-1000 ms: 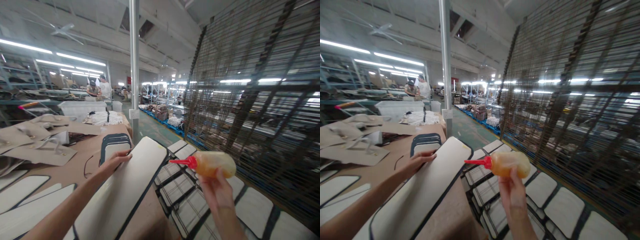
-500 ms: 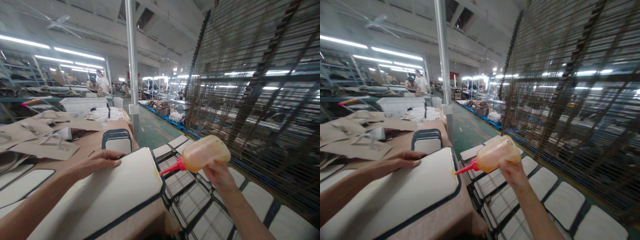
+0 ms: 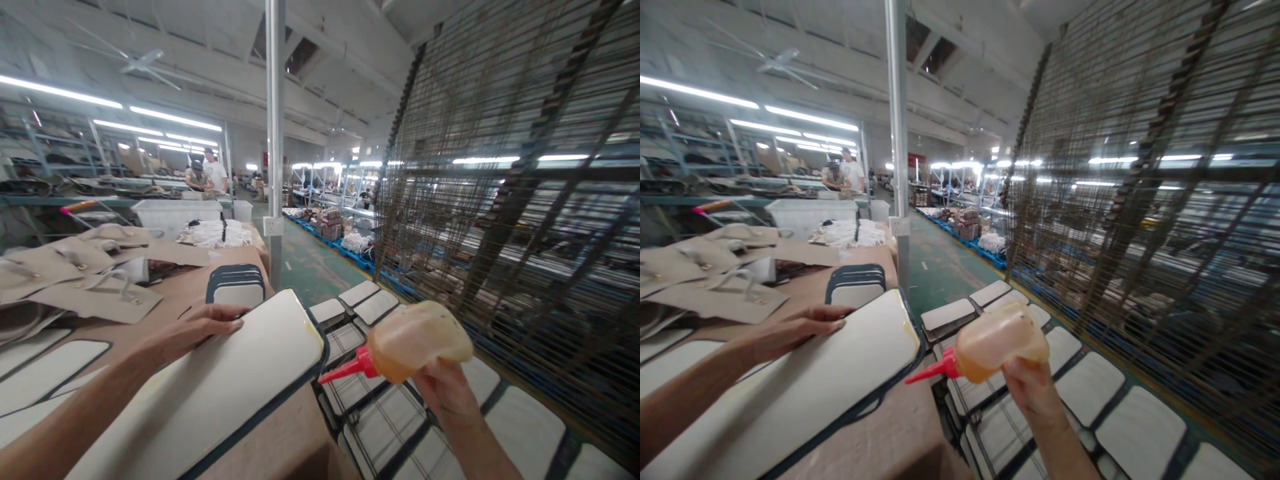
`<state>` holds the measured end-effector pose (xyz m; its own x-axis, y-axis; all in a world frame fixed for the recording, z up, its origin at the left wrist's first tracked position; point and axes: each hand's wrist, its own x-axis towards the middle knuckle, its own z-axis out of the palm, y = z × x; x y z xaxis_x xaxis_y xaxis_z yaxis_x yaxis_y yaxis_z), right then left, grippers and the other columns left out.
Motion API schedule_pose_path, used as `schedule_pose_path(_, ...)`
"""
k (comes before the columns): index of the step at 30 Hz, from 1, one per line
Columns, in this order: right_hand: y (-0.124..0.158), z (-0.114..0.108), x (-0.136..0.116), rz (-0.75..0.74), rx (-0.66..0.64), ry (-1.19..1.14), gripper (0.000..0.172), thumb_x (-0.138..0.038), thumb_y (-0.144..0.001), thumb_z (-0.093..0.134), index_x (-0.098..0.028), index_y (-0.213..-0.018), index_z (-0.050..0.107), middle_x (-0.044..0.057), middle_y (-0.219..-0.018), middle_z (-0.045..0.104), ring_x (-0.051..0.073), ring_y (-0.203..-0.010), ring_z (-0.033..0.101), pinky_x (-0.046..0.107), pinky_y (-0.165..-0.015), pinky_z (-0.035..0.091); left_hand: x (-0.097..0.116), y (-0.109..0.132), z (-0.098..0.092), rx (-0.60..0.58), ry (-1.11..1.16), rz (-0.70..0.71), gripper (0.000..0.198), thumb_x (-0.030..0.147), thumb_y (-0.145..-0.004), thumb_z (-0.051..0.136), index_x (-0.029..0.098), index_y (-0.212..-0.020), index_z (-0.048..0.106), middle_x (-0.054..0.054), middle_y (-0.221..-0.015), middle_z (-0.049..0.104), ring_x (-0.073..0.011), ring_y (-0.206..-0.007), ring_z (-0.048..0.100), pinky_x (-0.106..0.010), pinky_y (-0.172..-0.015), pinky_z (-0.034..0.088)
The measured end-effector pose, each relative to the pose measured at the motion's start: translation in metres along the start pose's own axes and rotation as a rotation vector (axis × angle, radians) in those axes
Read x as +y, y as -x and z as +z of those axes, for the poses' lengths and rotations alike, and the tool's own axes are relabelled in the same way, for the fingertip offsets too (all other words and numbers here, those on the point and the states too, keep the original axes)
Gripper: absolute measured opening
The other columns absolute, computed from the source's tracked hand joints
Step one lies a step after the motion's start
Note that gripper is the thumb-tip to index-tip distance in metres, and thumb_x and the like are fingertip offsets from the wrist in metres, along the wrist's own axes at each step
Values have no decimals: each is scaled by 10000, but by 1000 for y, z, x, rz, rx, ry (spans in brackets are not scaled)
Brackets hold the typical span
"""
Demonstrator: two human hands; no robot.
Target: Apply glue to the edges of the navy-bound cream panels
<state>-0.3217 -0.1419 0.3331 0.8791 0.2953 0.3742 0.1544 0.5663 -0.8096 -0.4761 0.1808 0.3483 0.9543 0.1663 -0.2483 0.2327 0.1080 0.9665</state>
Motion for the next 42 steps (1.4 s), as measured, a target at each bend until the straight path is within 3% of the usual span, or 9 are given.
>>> schedule_pose_path(5,-16,9,2,-29,90,-42,813,-463,-369,875,-217,-1102,623,119,-920,654,335,-881,607,579,-891,437,1,-3,9,59,-62,39,454,346,-591,777,204,-1020,729,-78,-877,725,-268,-742,685,-270,-604,542)
schedule_pose_path(14,-30,10,15,34,-54,-50,757,-426,-431,860,-233,-1117,606,93,-929,650,299,-851,617,538,-869,470,22,5,11,-52,-153,9,406,294,-631,764,215,-1028,732,-69,-909,726,-268,-759,684,-253,-594,533)
schedule_pose_path(25,-23,5,16,73,12,-112,675,-372,-404,883,-222,-1022,657,60,-774,661,266,-756,631,500,-839,501,10,-1,-1,-89,-15,-8,475,317,-660,759,215,-1118,684,-74,-980,714,-266,-814,681,-282,-672,544)
schedule_pose_path(34,-10,11,34,-37,136,-228,542,-315,-555,856,-231,-1051,654,49,-891,667,193,-825,634,302,-784,539,-6,-15,-3,41,122,78,628,324,-598,806,197,-1187,628,-83,-1000,709,-249,-807,678,-270,-654,540)
schedule_pose_path(39,12,27,64,-111,249,-259,429,-259,-593,835,-209,-986,671,24,-835,666,153,-784,634,219,-748,529,-17,-35,4,131,227,147,686,306,-597,805,192,-1237,584,-69,-945,722,-218,-764,683,-258,-655,538)
schedule_pose_path(42,29,31,82,-42,166,-219,469,-211,-564,839,-204,-1001,669,30,-850,666,182,-813,639,236,-731,537,-17,-44,11,221,289,209,705,256,-590,801,152,-1248,569,-77,-890,728,-208,-720,683,-253,-638,535)
